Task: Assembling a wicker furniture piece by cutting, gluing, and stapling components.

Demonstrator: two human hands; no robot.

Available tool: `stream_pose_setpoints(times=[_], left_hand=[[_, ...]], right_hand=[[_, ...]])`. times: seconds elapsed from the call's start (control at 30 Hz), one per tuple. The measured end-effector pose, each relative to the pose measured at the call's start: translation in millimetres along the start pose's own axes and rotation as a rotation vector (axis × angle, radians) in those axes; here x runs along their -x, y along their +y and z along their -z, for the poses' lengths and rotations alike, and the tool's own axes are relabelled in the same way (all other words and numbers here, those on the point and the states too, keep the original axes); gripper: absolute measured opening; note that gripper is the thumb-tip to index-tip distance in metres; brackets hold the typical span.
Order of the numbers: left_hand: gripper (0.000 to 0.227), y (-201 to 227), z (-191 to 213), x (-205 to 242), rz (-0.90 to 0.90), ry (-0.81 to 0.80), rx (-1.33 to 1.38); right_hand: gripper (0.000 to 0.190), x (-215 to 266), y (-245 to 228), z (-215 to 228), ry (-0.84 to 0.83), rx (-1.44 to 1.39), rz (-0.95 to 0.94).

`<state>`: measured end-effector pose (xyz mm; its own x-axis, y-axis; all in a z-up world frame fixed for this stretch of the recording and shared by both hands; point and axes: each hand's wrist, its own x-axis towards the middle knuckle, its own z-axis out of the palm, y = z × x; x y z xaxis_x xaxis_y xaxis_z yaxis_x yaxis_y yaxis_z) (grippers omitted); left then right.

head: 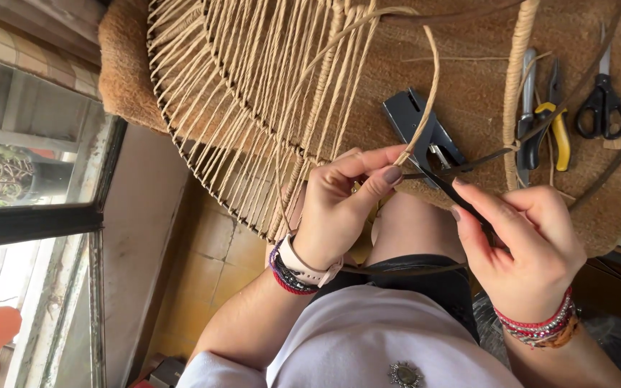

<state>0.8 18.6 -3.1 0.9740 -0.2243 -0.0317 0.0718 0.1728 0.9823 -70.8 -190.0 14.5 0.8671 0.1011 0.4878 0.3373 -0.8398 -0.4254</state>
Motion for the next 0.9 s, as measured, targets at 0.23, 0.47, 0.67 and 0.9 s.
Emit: stream_pose_setpoints(times=[0.23,0.47,0.67,0.9], left_hand=[[0.024,4,0,-1,-0.014,-0.001,-0.070],[0.026,1,-3,0,-0.025,0.021,-0.020],[0.022,5,-3,1,-0.171,0.033,-0.223],[0.020,9,1,-1,-0.253,-0.013,-0.365]], right_hand=[[0.019,-3,-4,-1,0.017,0.011,0.000],[0.018,-3,-9,-1,0.003,0.003,-0.039],[0.019,-1,-14,1,-0.018,-0.014,-0.080],[0.020,-3,-2,6,-0.069,0.026,0.017]])
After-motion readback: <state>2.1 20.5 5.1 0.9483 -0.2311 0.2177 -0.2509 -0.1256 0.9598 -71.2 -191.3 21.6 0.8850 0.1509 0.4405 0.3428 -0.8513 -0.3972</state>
